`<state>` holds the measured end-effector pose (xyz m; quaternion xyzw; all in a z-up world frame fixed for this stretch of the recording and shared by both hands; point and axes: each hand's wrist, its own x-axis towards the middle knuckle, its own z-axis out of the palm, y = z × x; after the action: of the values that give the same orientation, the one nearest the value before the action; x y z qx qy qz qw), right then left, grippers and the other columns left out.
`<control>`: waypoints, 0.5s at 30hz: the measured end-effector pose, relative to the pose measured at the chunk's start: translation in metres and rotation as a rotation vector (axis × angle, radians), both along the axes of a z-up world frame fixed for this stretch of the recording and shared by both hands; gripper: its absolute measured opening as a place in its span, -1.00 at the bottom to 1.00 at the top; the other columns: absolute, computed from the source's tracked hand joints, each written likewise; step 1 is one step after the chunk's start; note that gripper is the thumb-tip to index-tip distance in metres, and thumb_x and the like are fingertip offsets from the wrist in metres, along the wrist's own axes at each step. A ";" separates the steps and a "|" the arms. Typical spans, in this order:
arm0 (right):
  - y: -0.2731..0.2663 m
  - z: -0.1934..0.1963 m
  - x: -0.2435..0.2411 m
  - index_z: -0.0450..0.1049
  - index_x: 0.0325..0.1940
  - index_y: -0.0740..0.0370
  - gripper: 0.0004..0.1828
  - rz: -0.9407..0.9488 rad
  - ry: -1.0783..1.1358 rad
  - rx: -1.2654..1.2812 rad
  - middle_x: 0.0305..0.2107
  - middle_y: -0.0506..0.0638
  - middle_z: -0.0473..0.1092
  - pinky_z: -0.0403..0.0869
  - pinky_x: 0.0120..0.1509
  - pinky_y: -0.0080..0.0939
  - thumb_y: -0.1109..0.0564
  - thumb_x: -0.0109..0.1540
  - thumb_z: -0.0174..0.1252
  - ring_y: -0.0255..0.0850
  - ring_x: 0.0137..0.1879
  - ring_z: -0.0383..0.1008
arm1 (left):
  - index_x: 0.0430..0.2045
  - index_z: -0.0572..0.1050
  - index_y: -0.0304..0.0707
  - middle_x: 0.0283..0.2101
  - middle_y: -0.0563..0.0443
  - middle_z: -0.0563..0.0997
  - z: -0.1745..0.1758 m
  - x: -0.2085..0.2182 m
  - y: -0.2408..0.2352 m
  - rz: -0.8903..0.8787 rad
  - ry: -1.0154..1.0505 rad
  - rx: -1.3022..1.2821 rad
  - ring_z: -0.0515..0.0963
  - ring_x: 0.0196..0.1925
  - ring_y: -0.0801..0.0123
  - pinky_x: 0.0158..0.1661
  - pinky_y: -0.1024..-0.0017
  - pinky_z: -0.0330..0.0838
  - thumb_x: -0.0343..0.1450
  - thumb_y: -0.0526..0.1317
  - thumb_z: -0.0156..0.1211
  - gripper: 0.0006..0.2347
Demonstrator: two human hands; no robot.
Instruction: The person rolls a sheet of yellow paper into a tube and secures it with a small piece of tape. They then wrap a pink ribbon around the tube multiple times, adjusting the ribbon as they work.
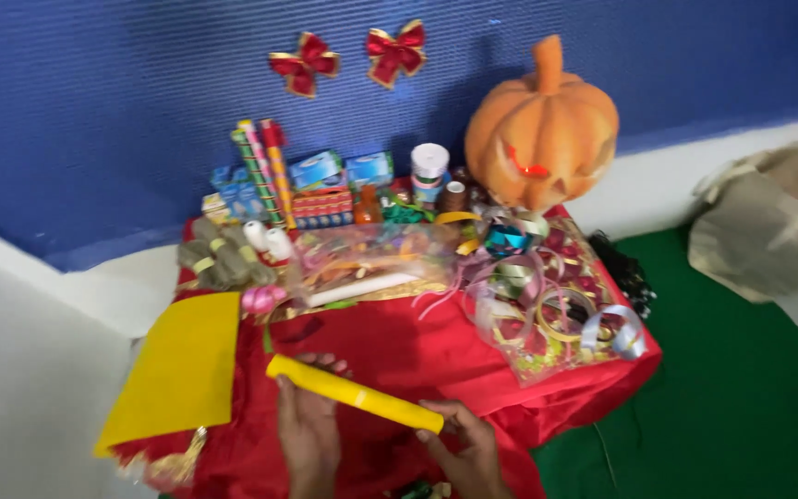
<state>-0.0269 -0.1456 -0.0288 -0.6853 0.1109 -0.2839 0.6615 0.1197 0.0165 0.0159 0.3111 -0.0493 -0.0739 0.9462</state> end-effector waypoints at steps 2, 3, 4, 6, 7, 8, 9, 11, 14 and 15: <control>-0.009 0.003 0.001 0.60 0.03 0.26 -0.67 0.032 0.019 0.075 -0.15 0.03 0.65 0.58 0.02 -0.39 0.28 0.17 0.37 -0.32 -0.09 0.64 | 0.03 0.42 -0.36 -0.09 -0.29 0.61 -0.008 -0.003 0.008 -0.001 0.036 0.106 0.63 -0.04 -0.07 0.01 0.03 0.50 0.56 0.02 -0.05 -0.62; -0.015 0.004 0.004 0.58 0.07 0.27 -0.65 0.085 0.027 0.144 -0.21 0.00 0.63 0.54 -0.04 -0.43 0.30 0.19 0.35 -0.36 -0.13 0.60 | 0.07 0.38 -0.34 -0.09 -0.31 0.61 -0.012 -0.002 0.012 0.020 0.062 0.207 0.63 -0.02 -0.14 0.04 -0.06 0.51 0.55 -0.04 -0.03 -0.65; -0.017 0.008 0.006 0.58 0.07 0.27 -0.65 0.067 0.029 0.149 -0.21 0.00 0.63 0.54 -0.04 -0.43 0.30 0.19 0.35 -0.36 -0.13 0.60 | 0.07 0.38 -0.34 -0.09 -0.31 0.61 -0.023 0.000 0.013 0.003 0.063 0.212 0.63 -0.02 -0.14 0.04 -0.06 0.51 0.55 -0.04 -0.03 -0.65; -0.020 0.013 0.009 0.49 0.12 0.41 -0.63 0.188 0.003 0.421 -0.26 0.18 0.59 0.72 0.04 -0.15 0.32 0.22 0.28 -0.22 -0.20 0.65 | 0.03 0.40 -0.26 -0.08 -0.24 0.62 -0.048 0.001 0.017 0.050 0.079 0.174 0.64 0.03 -0.21 0.05 -0.18 0.52 0.56 -0.06 0.02 -0.71; -0.022 0.012 0.010 0.49 0.12 0.41 -0.63 0.176 0.004 0.425 -0.26 0.18 0.59 0.72 0.04 -0.15 0.32 0.22 0.28 -0.22 -0.20 0.65 | 0.03 0.40 -0.26 -0.08 -0.24 0.62 -0.054 0.002 0.016 0.039 0.082 0.178 0.64 0.03 -0.21 0.05 -0.18 0.52 0.56 -0.06 0.02 -0.71; -0.022 0.010 0.011 0.47 0.15 0.38 -0.58 0.199 0.016 0.442 -0.22 0.19 0.60 0.70 0.00 -0.18 0.27 0.21 0.31 -0.17 -0.21 0.67 | 0.03 0.41 -0.26 -0.09 -0.23 0.61 -0.059 0.003 0.016 0.056 0.040 0.159 0.65 0.01 -0.19 -0.01 -0.13 0.57 0.56 -0.06 0.05 -0.72; -0.024 0.009 0.012 0.45 0.19 0.35 -0.53 0.227 0.028 0.458 -0.18 0.19 0.60 0.69 -0.04 -0.21 0.23 0.21 0.33 -0.12 -0.22 0.69 | 0.02 0.41 -0.26 -0.10 -0.22 0.61 -0.065 0.004 0.016 0.077 -0.001 0.136 0.65 0.00 -0.18 -0.08 -0.08 0.62 0.56 -0.07 0.09 -0.72; -0.027 0.015 0.016 0.49 0.14 0.37 -0.60 0.196 0.005 0.455 -0.19 0.19 0.60 0.71 -0.03 -0.17 0.24 0.22 0.31 -0.10 -0.22 0.69 | 0.00 0.41 -0.25 -0.04 -0.28 0.61 -0.054 0.000 0.012 0.043 -0.028 0.129 0.64 0.04 -0.18 -0.11 0.06 0.63 0.58 -0.08 0.05 -0.75; -0.034 0.010 0.019 0.53 0.09 0.38 -0.66 0.164 -0.023 0.453 -0.21 0.19 0.59 0.73 0.02 -0.09 0.27 0.23 0.28 -0.08 -0.19 0.68 | 0.06 0.39 -0.25 0.10 -0.36 0.57 -0.056 -0.001 0.011 -0.022 -0.063 0.142 0.62 0.12 -0.18 -0.12 0.15 0.63 0.55 -0.07 0.06 -0.71; -0.035 0.006 0.021 0.53 0.09 0.37 -0.66 0.160 -0.030 0.455 -0.21 0.19 0.59 0.73 0.05 -0.05 0.29 0.22 0.28 -0.07 -0.17 0.68 | 0.14 0.36 -0.26 0.19 -0.37 0.53 -0.059 0.000 0.014 -0.058 -0.070 0.165 0.60 0.14 -0.17 -0.10 0.10 0.61 0.50 -0.05 0.12 -0.62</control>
<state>-0.0060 -0.1811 -0.0231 -0.5207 0.1076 -0.2086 0.8208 0.1198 0.0301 -0.0432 0.3886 -0.0850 -0.0939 0.9127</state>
